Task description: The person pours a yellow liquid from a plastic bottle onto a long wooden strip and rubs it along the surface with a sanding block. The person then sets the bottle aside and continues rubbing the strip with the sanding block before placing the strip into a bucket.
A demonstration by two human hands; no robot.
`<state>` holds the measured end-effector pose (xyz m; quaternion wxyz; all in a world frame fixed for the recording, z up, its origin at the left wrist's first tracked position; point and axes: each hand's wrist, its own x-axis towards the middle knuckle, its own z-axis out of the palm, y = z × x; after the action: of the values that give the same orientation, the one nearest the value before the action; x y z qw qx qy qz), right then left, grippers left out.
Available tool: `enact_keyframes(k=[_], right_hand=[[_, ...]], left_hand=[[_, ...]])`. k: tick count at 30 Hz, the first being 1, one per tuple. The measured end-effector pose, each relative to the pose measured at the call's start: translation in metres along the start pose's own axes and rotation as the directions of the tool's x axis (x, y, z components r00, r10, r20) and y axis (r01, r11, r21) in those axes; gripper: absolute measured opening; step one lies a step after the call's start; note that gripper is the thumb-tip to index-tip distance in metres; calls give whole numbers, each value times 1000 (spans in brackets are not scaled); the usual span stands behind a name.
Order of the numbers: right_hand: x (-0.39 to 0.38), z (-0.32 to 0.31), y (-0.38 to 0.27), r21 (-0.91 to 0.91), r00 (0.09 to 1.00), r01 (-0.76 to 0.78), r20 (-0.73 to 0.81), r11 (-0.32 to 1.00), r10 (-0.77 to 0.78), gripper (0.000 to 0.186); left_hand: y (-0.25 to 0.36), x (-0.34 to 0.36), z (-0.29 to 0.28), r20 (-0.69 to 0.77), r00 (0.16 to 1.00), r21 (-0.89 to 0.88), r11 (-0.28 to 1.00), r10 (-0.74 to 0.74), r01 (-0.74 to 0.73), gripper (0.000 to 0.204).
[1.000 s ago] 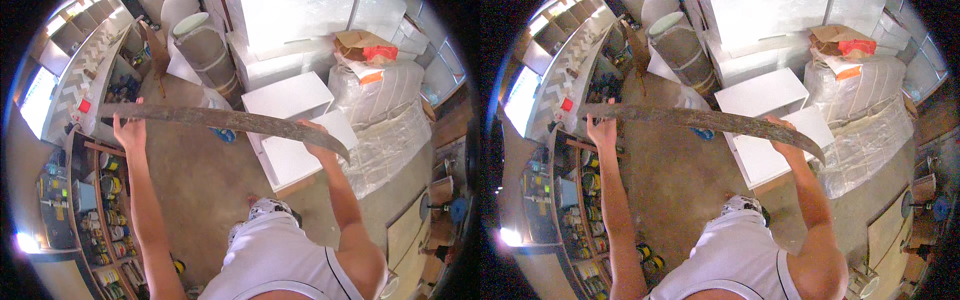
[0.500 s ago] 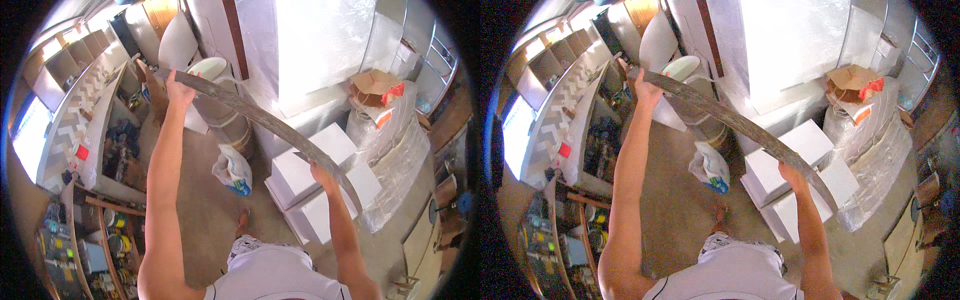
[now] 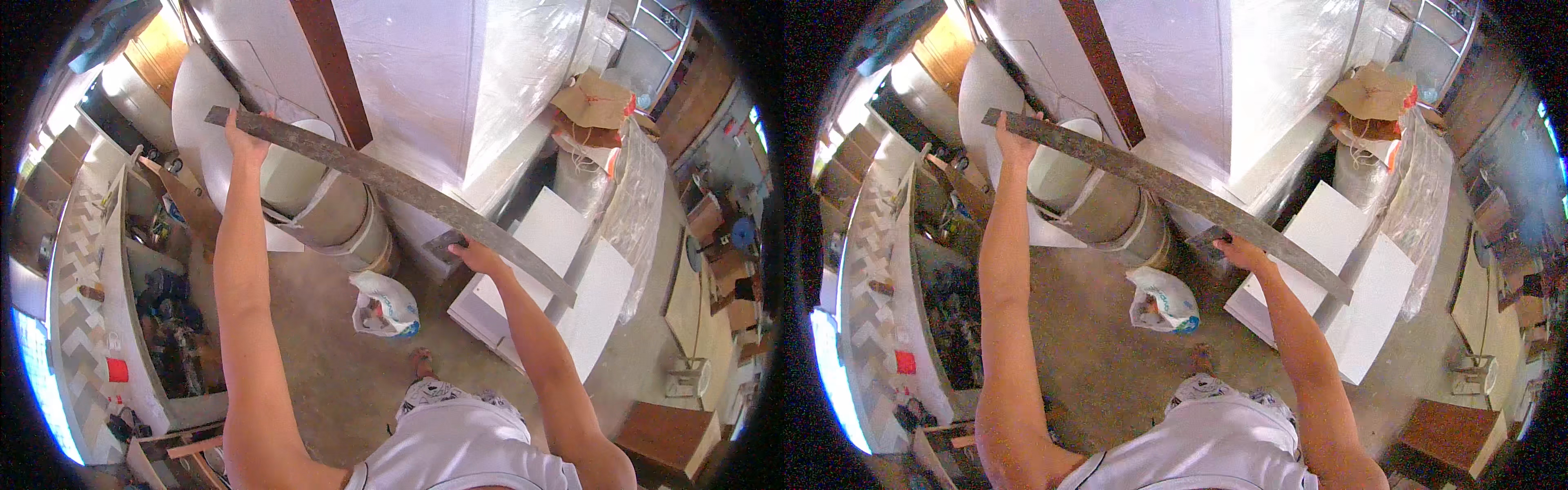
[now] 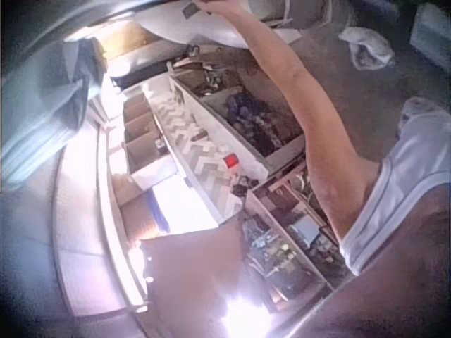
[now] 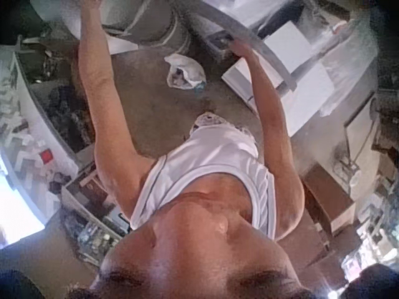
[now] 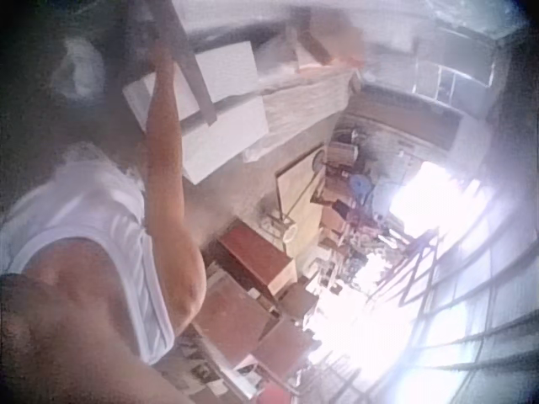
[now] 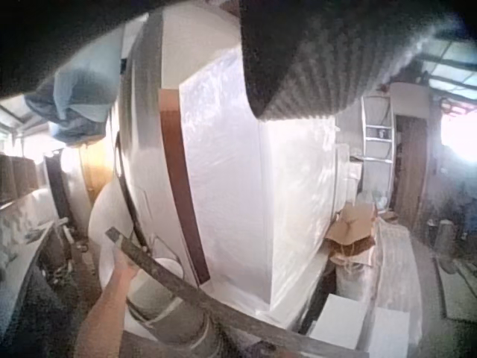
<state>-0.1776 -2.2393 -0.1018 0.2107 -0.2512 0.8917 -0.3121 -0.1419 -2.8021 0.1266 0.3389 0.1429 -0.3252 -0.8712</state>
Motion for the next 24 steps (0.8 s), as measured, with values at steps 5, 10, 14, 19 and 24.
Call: enact_keyframes(k=[5,10,14,19,24], right_hand=[[36,50,10,98,998,39,46,994,-44,66],[42,75,-9,-1,979,120,-164,993,-119,59],[42,62,-51,148,982,-182,80,972,172,58],[57,95,-53,127,984,97,-160,987,-76,56],[56,113,-71,168,979,153,-159,974,-126,60]], left_hand=[[-8,60,-30,29,999,41,999,-27,26,72],[-3,88,-49,-16,1000,96,995,-16,18,74],[5,93,-53,-136,990,67,996,-41,50,61],[24,111,-73,-216,976,140,988,-39,71,61],[65,136,-127,-192,981,270,959,-35,87,83]])
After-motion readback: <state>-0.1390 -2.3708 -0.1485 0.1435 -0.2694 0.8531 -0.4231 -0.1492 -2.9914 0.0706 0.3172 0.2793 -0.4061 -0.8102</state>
